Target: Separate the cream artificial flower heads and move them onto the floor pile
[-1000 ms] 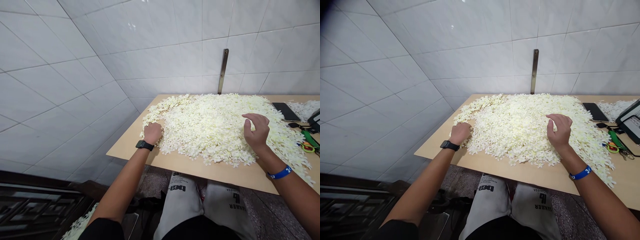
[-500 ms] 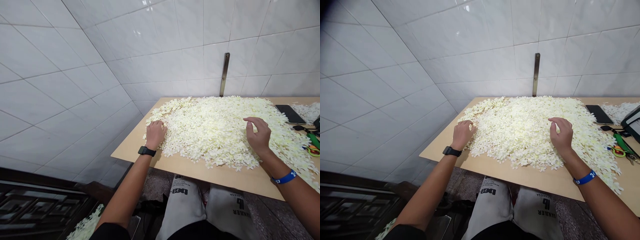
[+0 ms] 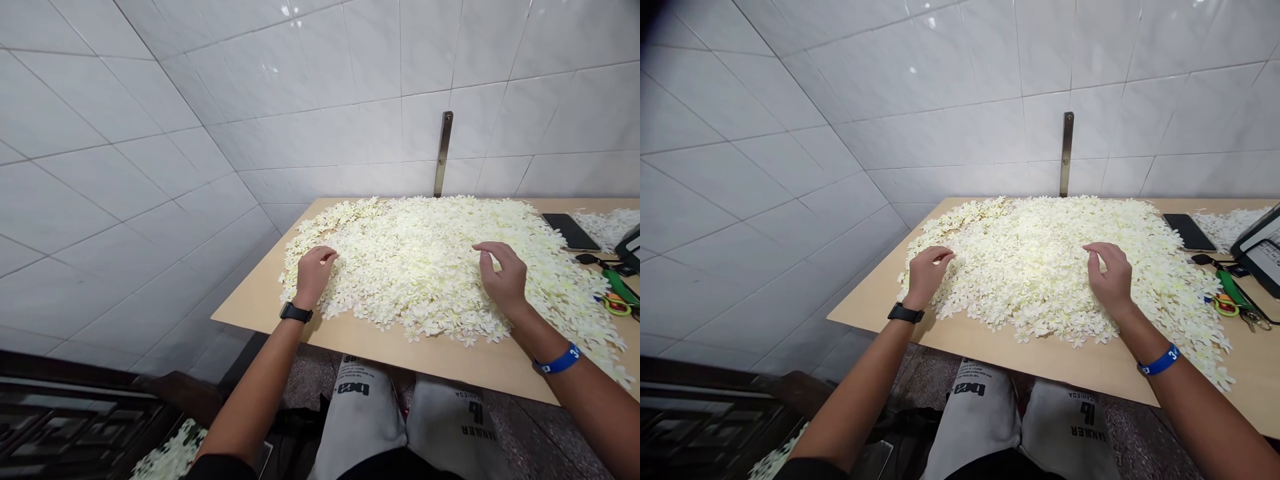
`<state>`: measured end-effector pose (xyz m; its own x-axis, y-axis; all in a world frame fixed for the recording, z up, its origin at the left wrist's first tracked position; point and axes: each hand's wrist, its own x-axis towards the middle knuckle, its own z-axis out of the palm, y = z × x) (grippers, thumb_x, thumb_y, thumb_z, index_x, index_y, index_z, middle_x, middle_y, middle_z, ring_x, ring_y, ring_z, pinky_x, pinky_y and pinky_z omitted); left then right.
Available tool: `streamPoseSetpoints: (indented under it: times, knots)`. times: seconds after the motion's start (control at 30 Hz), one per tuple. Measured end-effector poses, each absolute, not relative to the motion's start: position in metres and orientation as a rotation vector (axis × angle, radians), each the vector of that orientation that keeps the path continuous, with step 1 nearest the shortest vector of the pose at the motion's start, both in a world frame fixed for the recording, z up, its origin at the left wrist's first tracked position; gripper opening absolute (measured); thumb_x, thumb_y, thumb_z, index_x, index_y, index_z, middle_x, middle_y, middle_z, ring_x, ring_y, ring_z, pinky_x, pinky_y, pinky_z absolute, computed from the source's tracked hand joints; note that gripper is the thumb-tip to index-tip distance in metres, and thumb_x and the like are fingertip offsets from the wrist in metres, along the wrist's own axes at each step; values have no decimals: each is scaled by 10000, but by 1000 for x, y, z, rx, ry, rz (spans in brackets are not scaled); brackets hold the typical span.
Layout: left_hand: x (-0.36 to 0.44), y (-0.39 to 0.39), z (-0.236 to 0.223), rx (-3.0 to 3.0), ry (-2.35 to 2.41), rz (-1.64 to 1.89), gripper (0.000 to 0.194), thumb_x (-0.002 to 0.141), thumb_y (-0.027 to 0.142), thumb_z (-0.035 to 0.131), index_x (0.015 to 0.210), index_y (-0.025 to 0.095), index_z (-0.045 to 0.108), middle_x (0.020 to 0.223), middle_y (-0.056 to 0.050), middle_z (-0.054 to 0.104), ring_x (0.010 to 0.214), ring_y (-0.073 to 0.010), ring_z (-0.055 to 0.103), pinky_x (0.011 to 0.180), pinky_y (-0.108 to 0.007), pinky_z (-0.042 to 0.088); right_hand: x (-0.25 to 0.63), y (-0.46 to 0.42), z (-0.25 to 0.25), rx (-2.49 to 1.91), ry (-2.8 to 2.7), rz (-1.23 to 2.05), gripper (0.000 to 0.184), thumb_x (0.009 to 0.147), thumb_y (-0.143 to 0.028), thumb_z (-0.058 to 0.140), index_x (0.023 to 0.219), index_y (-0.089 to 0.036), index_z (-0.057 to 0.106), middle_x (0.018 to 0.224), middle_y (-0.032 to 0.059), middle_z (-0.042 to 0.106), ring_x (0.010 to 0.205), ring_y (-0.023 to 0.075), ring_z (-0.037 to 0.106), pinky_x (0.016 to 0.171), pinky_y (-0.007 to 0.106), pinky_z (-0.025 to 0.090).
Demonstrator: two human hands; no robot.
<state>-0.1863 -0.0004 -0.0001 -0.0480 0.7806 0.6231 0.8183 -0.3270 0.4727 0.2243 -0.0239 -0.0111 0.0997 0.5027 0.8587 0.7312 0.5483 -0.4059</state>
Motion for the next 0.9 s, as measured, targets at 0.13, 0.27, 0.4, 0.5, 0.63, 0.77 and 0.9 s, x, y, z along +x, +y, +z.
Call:
streamPoseSetpoints:
  times: [0.13,0.27,0.4,0.5,0.63,0.77,0.9]
  knots:
    - [-146,-7,22,-2147,-1632,-1767,93,860,275,714,822,196,743,905,-41,747,846,-169,683,801,-318,596,219,-28,-11,-1034,-1600,-221,213,949,-199,520,950,-200,734,926,96,766,905,255,720,836,419,575]
    - [-82,-6,42,-2422,-1266,-2125,115,861,304,756,871,190,761,913,-47,748,850,-148,695,782,-301,619,204,-39,6,-994,-1565,1,195,966,-264,547,963,-206,733,933,96,762,899,242,721,811,400,590]
    - [-21,11,39,-2670,-852,-2204,126,900,282,728,972,180,748,952,-57,744,841,-126,703,757,-270,625,188,-36,28,-1013,-1607,598,254,959,-413,601,1007,-199,731,913,77,750,797,200,713,709,334,593]
    - [3,25,23,-2684,-569,-1976,141,954,240,659,1050,205,756,995,-65,737,905,-128,701,792,-271,611,181,-25,31,-987,-1594,743,303,943,-456,618,861,-179,709,725,41,691,690,173,669,657,300,561]
    - [5,30,4,-2514,-486,-1811,189,985,181,592,1104,217,734,1032,-74,729,976,-142,694,826,-289,604,180,-17,17,-952,-1600,511,260,949,-416,627,855,-186,702,715,35,685,640,162,642,603,290,530]
    - [-5,19,3,-2480,-379,-1691,203,945,156,652,1137,211,687,1046,-76,734,985,-159,695,833,-304,606,183,-21,6,-791,-1764,23,117,968,-277,623,910,-202,692,763,44,707,652,161,642,617,295,534]
    - [-11,6,15,-2518,-352,-1652,273,934,135,661,1199,197,636,1004,-68,739,923,-154,693,804,-299,600,187,-25,6,-622,-1854,-257,124,945,-152,635,1049,-211,669,840,66,735,761,189,703,666,303,580]
